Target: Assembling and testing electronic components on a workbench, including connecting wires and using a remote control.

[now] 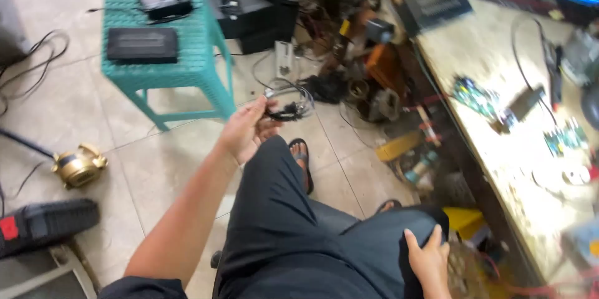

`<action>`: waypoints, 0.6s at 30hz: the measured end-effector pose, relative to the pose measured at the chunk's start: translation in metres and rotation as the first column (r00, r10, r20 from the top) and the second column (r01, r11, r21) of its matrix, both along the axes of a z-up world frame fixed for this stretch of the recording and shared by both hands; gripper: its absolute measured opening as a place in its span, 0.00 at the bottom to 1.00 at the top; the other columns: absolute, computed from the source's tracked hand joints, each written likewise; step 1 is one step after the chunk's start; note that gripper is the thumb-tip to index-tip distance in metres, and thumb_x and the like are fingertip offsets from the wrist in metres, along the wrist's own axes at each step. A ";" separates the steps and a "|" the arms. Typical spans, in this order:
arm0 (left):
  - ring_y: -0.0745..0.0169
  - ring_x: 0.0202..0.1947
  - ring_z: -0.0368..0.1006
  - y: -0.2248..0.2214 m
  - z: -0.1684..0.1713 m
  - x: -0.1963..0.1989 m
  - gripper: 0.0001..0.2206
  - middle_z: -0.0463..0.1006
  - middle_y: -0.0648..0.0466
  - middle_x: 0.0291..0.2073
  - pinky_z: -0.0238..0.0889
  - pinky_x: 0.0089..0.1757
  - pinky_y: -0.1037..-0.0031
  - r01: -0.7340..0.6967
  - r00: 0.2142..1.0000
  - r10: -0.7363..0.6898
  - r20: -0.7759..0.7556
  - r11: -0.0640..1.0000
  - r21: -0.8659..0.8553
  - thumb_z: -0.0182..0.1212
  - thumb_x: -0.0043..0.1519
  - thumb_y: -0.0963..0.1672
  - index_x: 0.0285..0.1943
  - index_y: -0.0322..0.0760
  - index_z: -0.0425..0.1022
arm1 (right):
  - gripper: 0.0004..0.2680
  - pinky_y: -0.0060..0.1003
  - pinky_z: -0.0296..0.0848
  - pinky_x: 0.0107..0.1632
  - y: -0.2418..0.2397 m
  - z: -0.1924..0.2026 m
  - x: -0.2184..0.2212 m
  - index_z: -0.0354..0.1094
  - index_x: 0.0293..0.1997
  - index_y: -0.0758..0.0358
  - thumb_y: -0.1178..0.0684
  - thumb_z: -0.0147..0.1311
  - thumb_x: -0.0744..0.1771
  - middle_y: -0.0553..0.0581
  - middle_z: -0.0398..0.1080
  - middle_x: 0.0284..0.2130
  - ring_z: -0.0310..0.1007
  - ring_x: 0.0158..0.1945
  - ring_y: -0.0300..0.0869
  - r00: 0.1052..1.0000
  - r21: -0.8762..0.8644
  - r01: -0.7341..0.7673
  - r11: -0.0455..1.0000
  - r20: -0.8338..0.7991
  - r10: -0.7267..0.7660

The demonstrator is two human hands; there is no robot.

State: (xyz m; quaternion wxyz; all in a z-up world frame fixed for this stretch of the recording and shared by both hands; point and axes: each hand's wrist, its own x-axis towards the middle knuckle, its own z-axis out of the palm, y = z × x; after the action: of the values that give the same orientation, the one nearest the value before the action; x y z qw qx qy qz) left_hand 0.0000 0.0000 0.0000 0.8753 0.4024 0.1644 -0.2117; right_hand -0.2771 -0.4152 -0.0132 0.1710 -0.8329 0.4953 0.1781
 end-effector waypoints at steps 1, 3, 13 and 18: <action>0.54 0.34 0.82 -0.021 0.001 -0.007 0.14 0.80 0.53 0.45 0.76 0.32 0.77 0.037 0.999 -0.037 0.001 0.999 0.010 0.55 0.69 0.48 0.55 0.34 0.76 | 0.38 0.58 0.50 0.71 0.006 0.014 0.001 0.35 0.80 0.50 0.28 0.48 0.63 0.78 0.44 0.72 0.48 0.74 0.68 0.999 0.010 0.037 0.999 0.001 -0.037; 0.52 0.35 0.83 -0.063 0.002 -0.021 0.16 0.82 0.48 0.37 0.76 0.32 0.78 0.122 0.984 -0.133 -0.118 0.988 -0.100 0.56 0.68 0.49 0.55 0.34 0.77 | 0.36 0.56 0.49 0.74 0.014 0.043 0.008 0.28 0.81 0.44 0.28 0.44 0.66 0.64 0.30 0.77 0.36 0.79 0.59 0.979 0.123 0.165 0.979 -0.137 -0.147; 0.57 0.38 0.81 -0.210 0.033 -0.096 0.17 0.83 0.42 0.42 0.77 0.38 0.79 0.407 0.886 -0.402 -0.232 0.913 -0.031 0.54 0.69 0.49 0.59 0.32 0.77 | 0.20 0.50 0.60 0.69 -0.010 0.006 -0.061 0.70 0.62 0.68 0.47 0.60 0.65 0.70 0.68 0.59 0.65 0.65 0.58 0.691 -0.273 -0.201 0.941 0.641 0.333; 0.55 0.41 0.84 -0.270 0.014 -0.142 0.16 0.85 0.46 0.44 0.80 0.46 0.67 0.557 0.830 -0.557 -0.010 0.830 0.020 0.63 0.66 0.45 0.61 0.36 0.77 | 0.21 0.41 0.74 0.57 0.024 0.066 -0.012 0.60 0.70 0.63 0.58 0.57 0.67 0.66 0.75 0.54 0.75 0.57 0.48 0.429 0.679 -0.133 0.722 0.696 -0.575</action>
State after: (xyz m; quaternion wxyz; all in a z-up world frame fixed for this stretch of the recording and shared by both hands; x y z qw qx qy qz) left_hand -0.1418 -0.2700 0.0143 0.7710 0.4423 0.0439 -0.4562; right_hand -0.2889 -0.3915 0.0523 0.6989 -0.6050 0.3527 -0.1451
